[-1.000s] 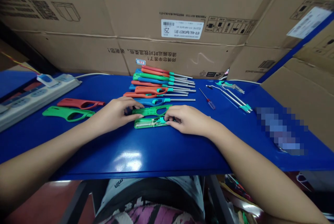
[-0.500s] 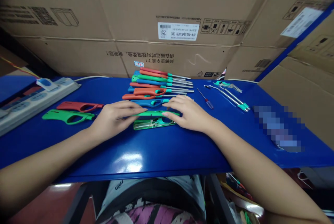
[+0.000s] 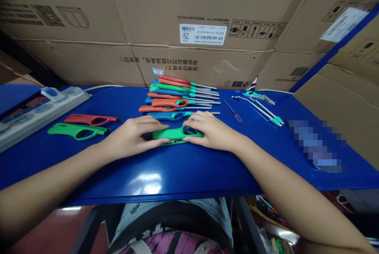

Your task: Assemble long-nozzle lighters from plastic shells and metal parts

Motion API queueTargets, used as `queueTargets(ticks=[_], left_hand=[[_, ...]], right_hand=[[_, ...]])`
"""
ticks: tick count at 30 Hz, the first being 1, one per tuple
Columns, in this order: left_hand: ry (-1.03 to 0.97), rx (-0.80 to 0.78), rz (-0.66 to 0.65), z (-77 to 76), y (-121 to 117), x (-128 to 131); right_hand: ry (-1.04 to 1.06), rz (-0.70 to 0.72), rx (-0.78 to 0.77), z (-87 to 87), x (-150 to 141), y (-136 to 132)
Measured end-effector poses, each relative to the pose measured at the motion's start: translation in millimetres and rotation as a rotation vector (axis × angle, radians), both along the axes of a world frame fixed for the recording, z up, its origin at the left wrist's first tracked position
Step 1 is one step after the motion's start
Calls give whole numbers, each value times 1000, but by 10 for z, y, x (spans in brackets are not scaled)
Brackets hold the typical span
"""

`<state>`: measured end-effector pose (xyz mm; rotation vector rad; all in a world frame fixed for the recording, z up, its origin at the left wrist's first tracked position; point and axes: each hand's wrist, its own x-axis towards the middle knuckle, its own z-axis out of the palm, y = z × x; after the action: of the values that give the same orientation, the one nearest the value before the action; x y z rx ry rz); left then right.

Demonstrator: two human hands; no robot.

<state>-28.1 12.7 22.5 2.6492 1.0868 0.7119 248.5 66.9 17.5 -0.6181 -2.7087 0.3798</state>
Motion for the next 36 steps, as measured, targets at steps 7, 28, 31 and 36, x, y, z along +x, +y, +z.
queueTargets(ticks=[7,28,31,36], left_hand=[[108,-80,17,14,-1,-3],[153,-132,41,12,-11,-17],[146,-145,56,20,-14,-10],[148,-127,76,26,-28,1]], right_hand=[[-38,16,58,-67,-37,-9],[-25,6,21,-95,-41,-17],[-13,7,15,-95,-39,-21],[-6,0,19,-88,-37,-28]])
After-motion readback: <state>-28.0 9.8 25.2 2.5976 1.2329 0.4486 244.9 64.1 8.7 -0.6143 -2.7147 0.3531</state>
